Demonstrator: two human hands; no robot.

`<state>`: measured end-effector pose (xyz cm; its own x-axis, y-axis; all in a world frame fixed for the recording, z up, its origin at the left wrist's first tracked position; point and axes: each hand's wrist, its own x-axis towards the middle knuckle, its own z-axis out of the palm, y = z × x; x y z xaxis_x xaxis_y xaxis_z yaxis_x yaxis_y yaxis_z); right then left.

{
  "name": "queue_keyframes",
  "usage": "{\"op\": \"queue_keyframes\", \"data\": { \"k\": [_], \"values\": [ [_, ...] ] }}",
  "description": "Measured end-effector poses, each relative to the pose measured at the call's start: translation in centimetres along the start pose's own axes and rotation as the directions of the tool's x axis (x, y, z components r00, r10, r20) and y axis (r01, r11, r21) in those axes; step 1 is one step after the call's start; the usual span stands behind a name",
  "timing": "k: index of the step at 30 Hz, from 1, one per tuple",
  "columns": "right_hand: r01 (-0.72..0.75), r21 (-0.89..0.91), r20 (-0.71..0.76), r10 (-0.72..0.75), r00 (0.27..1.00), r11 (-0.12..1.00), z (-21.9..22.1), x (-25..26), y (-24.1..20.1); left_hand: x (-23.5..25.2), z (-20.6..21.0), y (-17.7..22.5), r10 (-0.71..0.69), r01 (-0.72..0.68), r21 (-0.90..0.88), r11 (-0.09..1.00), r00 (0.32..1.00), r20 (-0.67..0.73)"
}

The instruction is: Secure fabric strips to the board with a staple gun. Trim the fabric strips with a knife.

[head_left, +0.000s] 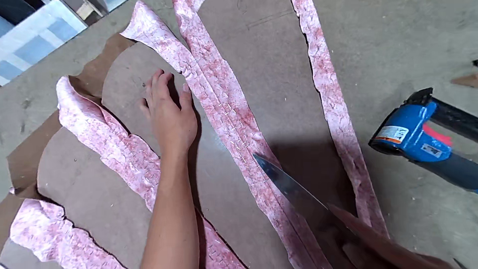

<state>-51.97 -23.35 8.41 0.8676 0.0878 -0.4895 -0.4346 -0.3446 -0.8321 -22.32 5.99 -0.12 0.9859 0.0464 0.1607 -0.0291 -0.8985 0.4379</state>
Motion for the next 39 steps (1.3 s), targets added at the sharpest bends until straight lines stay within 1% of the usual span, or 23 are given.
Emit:
{"op": "queue_keyframes", "data": {
  "k": [4, 6, 8, 9, 11, 13, 15, 18, 20, 23, 32, 34, 35, 37, 38, 39],
  "values": [
    [-0.034, -0.257, 0.02, 0.04, 0.999, 0.966, 0.2, 2.2, -2.1, -0.1, 0.1, 0.0, -0.005, 0.005, -0.017, 1.0, 1.0, 0.006],
    [0.022, -0.382, -0.012, -0.029, 1.0, 0.924, 0.7, 2.7, -2.6, -0.1, 0.0, 0.1, -0.007, 0.007, -0.016, 1.0, 1.0, 0.008],
    [0.064, -0.457, -0.034, -0.089, 0.995, 0.887, 0.9, 2.9, -2.8, -0.1, -0.1, 0.2, -0.012, 0.012, -0.005, 1.0, 1.0, 0.01],
    [0.072, -0.455, -0.028, -0.095, 0.995, 0.887, 0.9, 2.8, -2.9, -0.1, -0.1, 0.2, -0.014, 0.014, -0.006, 1.0, 1.0, 0.009],
    [0.065, -0.379, 0.002, -0.069, 0.998, 0.923, 0.7, 2.7, -3.0, -0.1, 0.0, 0.2, -0.017, 0.017, -0.007, 1.0, 1.0, 0.008],
    [0.04, -0.238, 0.042, -0.03, 0.999, 0.97, 0.3, 2.8, -2.5, 0.0, -0.1, 0.2, -0.018, 0.018, -0.001, 1.0, 1.0, 0.012],
    [0.004, -0.059, 0.107, 0.003, 0.994, 0.998, 0.1, 3.0, -2.3, 0.0, 0.0, 0.2, -0.019, 0.019, -0.002, 1.0, 1.0, 0.012],
    [-0.084, 0.123, 0.185, 0.06, 0.981, 0.989, 0.0, 3.3, -2.2, 0.0, -0.1, 0.2, -0.021, 0.021, 0.011, 1.0, 1.0, 0.008],
    [-0.121, 0.197, 0.192, 0.083, 0.978, 0.973, 0.2, 3.3, -2.1, 0.0, -0.1, 0.2, -0.028, 0.028, 0.017, 0.999, 0.999, 0.016],
    [-0.134, 0.211, 0.164, 0.1, 0.981, 0.968, 0.6, 2.8, -2.1, 0.0, -0.2, 0.2, -0.031, 0.03, 0.021, 0.999, 0.999, 0.019],
    [-0.175, 0.225, 0.154, 0.143, 0.978, 0.958, 0.2, 3.2, -2.5, 0.0, -0.2, 0.7, -0.055, 0.053, 0.055, 0.997, 0.998, 0.036],
    [-0.14, 0.149, 0.11, 0.124, 0.986, 0.979, 0.4, 3.6, -2.2, 0.0, -0.1, 0.9, -0.056, 0.054, 0.06, 0.997, 0.998, 0.038],
    [-0.089, 0.054, 0.07, 0.085, 0.994, 0.995, 0.6, 3.8, -1.7, 0.0, -0.1, 0.9, -0.056, 0.053, 0.064, 0.997, 0.998, 0.04],
    [0.026, -0.149, -0.01, -0.028, 1.0, 0.988, 1.3, 3.8, -0.4, 0.0, -0.2, 0.9, -0.051, 0.048, 0.07, 0.996, 0.998, 0.048],
    [0.038, -0.143, -0.027, -0.042, 0.999, 0.989, 1.7, 3.8, -0.1, 0.0, -0.2, 0.9, -0.051, 0.047, 0.07, 0.996, 0.997, 0.056],
    [0.01, -0.05, -0.022, -0.011, 1.0, 0.999, 1.9, 3.8, 0.0, 0.0, -0.2, 0.9, -0.05, 0.046, 0.068, 0.997, 0.997, 0.061]
  ]
}}
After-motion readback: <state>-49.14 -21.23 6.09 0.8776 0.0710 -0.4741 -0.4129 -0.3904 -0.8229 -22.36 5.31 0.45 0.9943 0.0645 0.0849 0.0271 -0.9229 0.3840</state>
